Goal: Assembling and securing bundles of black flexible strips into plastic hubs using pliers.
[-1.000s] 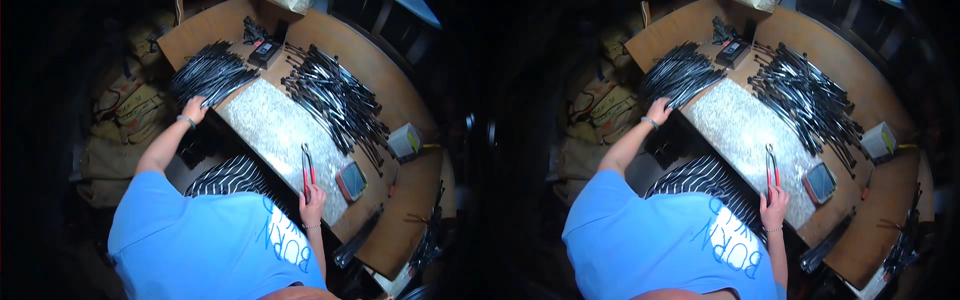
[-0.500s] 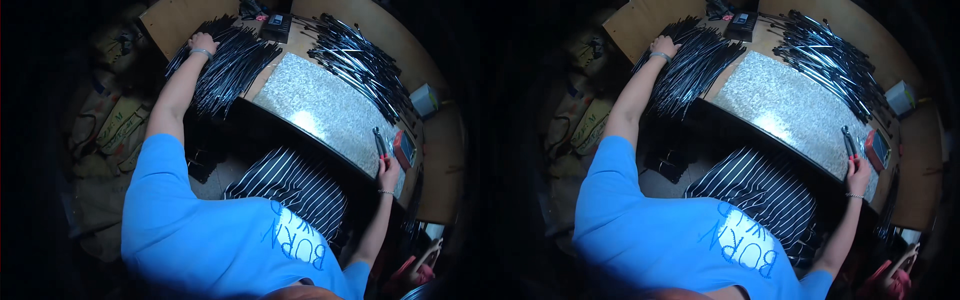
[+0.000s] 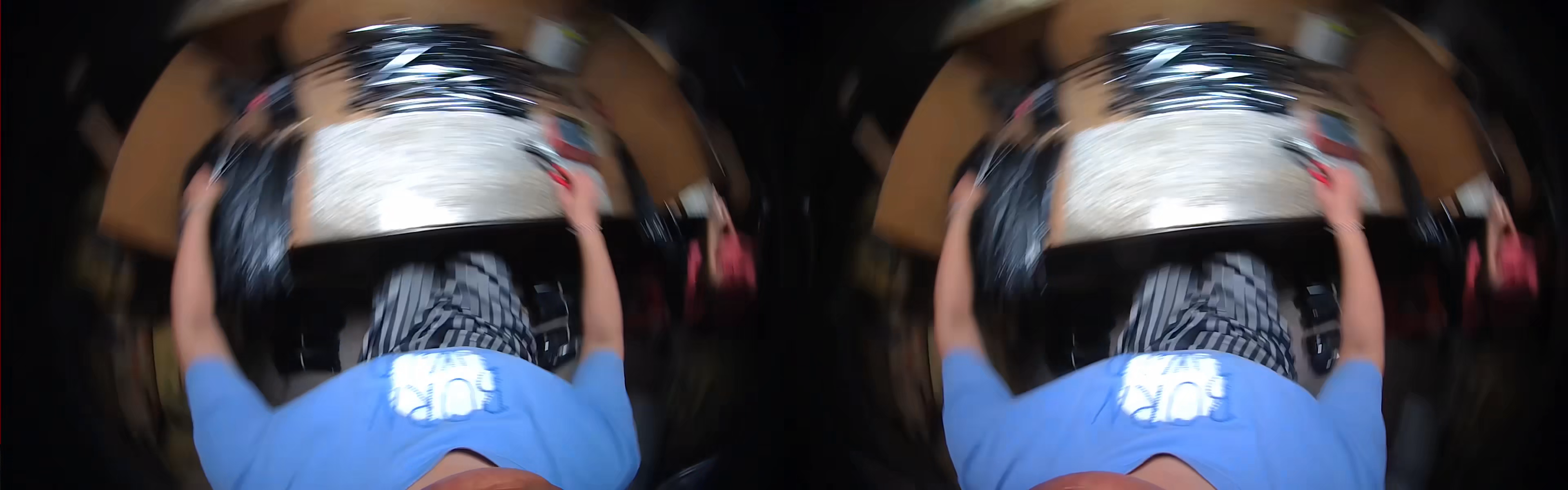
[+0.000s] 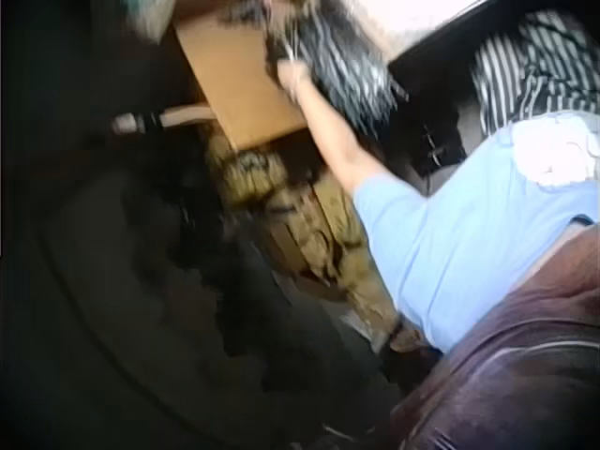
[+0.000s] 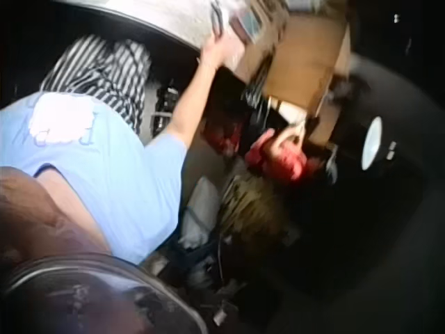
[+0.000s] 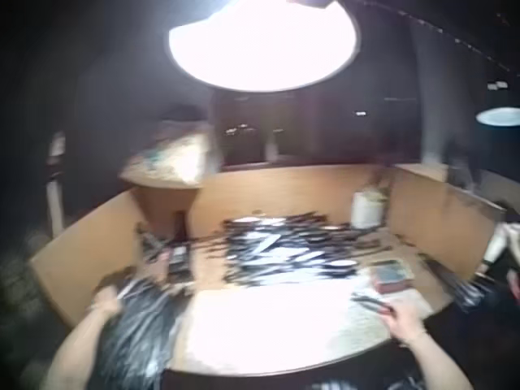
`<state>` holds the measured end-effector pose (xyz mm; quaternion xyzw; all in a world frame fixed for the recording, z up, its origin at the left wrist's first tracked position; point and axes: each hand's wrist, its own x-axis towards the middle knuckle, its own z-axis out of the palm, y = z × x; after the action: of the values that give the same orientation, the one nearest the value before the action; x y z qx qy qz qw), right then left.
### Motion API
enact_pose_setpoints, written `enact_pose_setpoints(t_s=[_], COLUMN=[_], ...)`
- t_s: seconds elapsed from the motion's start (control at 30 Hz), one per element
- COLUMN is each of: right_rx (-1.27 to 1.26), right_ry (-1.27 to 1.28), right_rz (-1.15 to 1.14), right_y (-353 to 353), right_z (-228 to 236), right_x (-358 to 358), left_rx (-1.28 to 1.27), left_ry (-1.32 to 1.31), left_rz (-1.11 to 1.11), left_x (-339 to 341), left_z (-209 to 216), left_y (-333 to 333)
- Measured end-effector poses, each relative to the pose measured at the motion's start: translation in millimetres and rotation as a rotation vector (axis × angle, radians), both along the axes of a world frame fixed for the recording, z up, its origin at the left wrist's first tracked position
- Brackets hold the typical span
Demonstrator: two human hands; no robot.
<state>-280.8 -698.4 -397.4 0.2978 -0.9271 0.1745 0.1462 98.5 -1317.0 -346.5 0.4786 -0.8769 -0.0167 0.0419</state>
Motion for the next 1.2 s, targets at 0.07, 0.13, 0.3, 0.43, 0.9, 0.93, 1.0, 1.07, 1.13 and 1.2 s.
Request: enact_pose_setpoints(t_s=[0.07,0.13,0.3,0.43,0.9,0.93,1.0,1.07,1.13,1.2], right_rx=[-0.126,-0.199,-0.157,-0.075,-0.708,-0.909,-0.973,-1.112,-1.182,-1.231], right_ry=[0.176,0.216,0.28,0.223,-0.44,-0.243,-0.339,-0.524,-0.612,-0.477], right_rz=[0.135,0.014,-0.134,-0.226,0.663,0.593,0.632,0.658,0.646,0.617], right_y=[2,8,44,54,-109,-140,-152,-153,-152,-172], right_z=[7,13,-4,-8,141,129,122,119,112,105], right_x=[5,30,50,14,62,55,70,85,78,53], left_rx=[-0.027,-0.044,-0.013,-0.002,0.647,0.647,0.605,0.551,0.709,0.883], left_ry=[0.073,0.178,0.399,0.589,1.192,1.213,1.167,1.046,1.049,1.113], left_rz=[-0.235,-0.491,-0.749,-0.705,-0.784,-0.874,-0.865,-0.882,-0.908,-0.904], left_x=[-54,-131,-164,-136,-239,-253,-252,-249,-250,-247], left_z=[7,13,10,21,91,83,21,-46,-60,-54], left_y=[27,62,79,61,328,348,342,337,354,382])
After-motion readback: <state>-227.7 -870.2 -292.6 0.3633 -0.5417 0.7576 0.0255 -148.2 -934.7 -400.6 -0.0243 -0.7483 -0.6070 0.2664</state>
